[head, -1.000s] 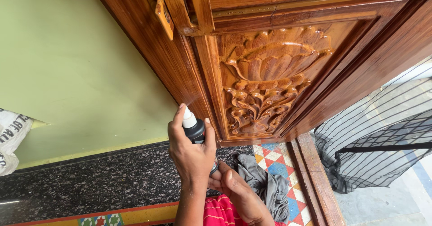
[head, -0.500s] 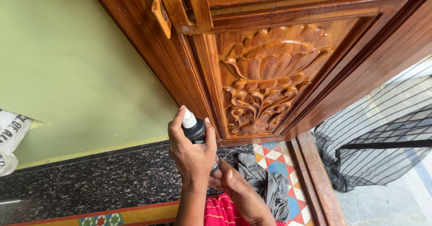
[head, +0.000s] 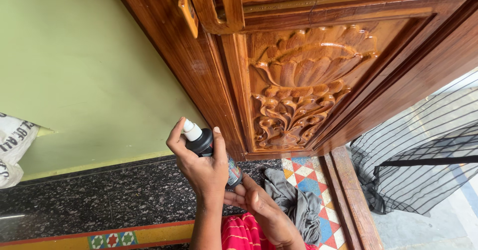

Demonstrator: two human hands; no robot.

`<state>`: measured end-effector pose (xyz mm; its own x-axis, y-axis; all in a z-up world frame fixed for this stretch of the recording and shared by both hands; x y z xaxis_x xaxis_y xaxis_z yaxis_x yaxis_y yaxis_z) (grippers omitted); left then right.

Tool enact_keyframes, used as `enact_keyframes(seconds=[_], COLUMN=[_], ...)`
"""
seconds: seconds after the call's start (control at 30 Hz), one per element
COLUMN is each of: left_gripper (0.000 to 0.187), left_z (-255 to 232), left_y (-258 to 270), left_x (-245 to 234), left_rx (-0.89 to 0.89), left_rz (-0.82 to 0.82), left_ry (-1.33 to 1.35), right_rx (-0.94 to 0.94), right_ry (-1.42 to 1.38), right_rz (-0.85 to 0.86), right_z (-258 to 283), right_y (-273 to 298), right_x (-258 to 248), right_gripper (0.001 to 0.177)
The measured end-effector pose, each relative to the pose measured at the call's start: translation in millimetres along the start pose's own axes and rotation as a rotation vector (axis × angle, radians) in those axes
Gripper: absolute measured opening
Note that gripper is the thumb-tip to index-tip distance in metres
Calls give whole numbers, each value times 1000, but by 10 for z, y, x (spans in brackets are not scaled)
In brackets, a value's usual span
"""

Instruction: The person sprays a liquid onto a wooden cabinet and wipes the surface with a cloth. They focus on the carved details and the lower section of the cabinet, moving the cloth across the wood to clean it.

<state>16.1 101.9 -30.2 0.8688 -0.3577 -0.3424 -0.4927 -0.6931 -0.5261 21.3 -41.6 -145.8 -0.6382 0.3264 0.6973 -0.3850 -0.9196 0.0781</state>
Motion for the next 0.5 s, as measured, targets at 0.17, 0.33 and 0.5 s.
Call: enact_keyframes(seconds=[0.17, 0.33, 0.5], left_gripper=[66, 65, 63], left_z=[13, 127, 170], left_y=[-16, -52, -62], left_x=[1, -44, -62], left_rx=[-61, -138, -151], left_rz=[14, 23, 15], left_ry=[23, 66, 68], right_rx=[-15, 8, -15], right_ry=[48, 34, 55], right_rz=[78, 65, 108], right_z=[140, 34, 33], right_y=[-13, -38, -50], right_x=[111, 83, 101], right_gripper=[128, 131, 132])
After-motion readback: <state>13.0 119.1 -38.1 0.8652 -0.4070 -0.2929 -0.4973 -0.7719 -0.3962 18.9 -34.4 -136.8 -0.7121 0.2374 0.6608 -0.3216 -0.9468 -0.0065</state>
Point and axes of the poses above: each hand's wrist, its own y-axis away from the middle knuckle, its own x-axis out of the palm, z = x × y, the point moved 5 cm from there along -y, towards the middle knuckle, and after that the axes turned 9 degrees about z, right-handed, at the moved point
